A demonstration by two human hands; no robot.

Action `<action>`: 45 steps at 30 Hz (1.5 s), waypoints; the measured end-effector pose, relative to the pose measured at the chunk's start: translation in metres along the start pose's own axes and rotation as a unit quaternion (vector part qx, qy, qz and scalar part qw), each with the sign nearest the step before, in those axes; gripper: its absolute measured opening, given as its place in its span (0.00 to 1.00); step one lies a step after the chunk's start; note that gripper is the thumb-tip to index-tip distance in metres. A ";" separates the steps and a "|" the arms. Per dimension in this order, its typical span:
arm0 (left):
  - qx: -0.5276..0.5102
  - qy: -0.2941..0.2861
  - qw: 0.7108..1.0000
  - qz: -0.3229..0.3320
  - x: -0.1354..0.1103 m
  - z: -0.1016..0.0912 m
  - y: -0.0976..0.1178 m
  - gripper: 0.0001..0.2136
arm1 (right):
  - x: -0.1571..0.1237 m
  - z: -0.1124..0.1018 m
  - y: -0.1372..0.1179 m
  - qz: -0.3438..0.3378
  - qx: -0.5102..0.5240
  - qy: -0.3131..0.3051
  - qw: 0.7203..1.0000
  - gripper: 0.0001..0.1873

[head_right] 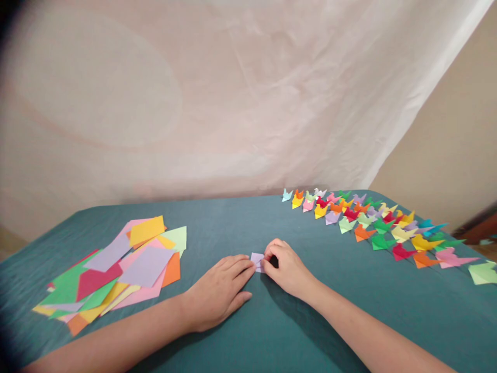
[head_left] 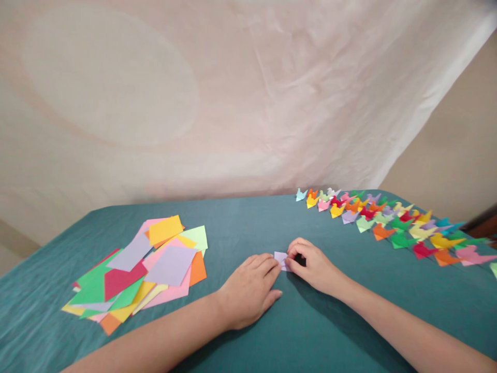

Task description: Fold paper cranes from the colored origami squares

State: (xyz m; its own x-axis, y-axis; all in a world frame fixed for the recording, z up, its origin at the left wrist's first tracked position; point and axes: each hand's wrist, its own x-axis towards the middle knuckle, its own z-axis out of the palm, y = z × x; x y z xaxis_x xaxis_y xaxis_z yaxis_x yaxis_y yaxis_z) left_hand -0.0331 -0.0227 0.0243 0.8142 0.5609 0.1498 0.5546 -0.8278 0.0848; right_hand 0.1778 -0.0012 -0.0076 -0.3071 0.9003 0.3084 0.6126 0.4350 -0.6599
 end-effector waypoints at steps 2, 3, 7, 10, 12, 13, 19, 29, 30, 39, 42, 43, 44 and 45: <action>0.004 -0.004 1.000 0.000 0.000 -0.001 0.000 0.21 | 0.000 0.000 0.000 0.001 0.000 0.000 1.000 0.05; 0.006 -0.006 1.000 0.001 0.000 -0.001 0.000 0.21 | 0.000 0.000 -0.001 0.002 0.000 0.001 1.000 0.05; 0.008 -0.010 1.000 0.002 0.001 -0.001 0.000 0.21 | 0.001 0.000 -0.002 0.006 -0.004 0.003 1.000 0.05; 0.003 -0.009 1.000 0.002 0.001 0.000 0.000 0.21 | 0.001 0.000 -0.002 0.006 -0.003 0.003 1.000 0.05; -0.003 -0.010 1.000 0.003 0.000 0.001 -0.001 0.22 | 0.001 0.000 -0.001 0.004 -0.003 0.004 1.000 0.05; -0.007 -0.012 1.000 0.005 0.000 0.001 -0.002 0.22 | 0.001 0.001 -0.001 0.002 -0.003 0.005 1.000 0.05; -0.033 -0.013 0.999 0.019 0.000 0.000 -0.005 0.22 | 0.001 0.000 -0.001 -0.001 -0.004 0.006 1.000 0.05; -0.053 -0.014 0.998 0.013 0.003 0.000 -0.008 0.22 | -0.001 0.001 -0.002 0.000 -0.008 0.019 1.000 0.02; -0.051 -0.014 0.999 0.013 0.003 0.000 -0.008 0.22 | -0.002 0.001 -0.002 0.002 -0.009 0.021 1.000 0.02; -0.035 -0.015 0.999 0.002 0.003 -0.001 -0.005 0.22 | -0.007 0.000 0.005 -0.030 0.010 0.025 0.999 0.05; -0.034 -0.017 0.999 0.004 0.003 -0.001 -0.005 0.23 | -0.010 -0.003 0.003 -0.048 -0.003 0.033 0.998 0.08; -0.034 -0.016 0.999 0.004 0.003 -0.001 -0.005 0.22 | -0.012 -0.004 0.003 -0.060 -0.014 0.032 0.998 0.10; -0.034 -0.015 0.999 0.004 0.003 -0.001 -0.005 0.22 | -0.014 -0.005 0.002 -0.075 -0.030 0.031 0.996 0.12; -0.033 -0.013 0.999 0.004 0.003 0.000 -0.006 0.22 | -0.016 -0.006 0.002 -0.090 -0.049 0.027 0.994 0.14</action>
State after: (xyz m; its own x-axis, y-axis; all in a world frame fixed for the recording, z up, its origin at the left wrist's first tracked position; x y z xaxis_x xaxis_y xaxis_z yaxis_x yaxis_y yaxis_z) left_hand -0.0336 -0.0163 0.0246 0.8236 0.5530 0.1262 0.5355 -0.8314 0.1482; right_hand 0.1880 -0.0148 -0.0098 -0.3805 0.8058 0.4538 0.6193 0.5864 -0.5221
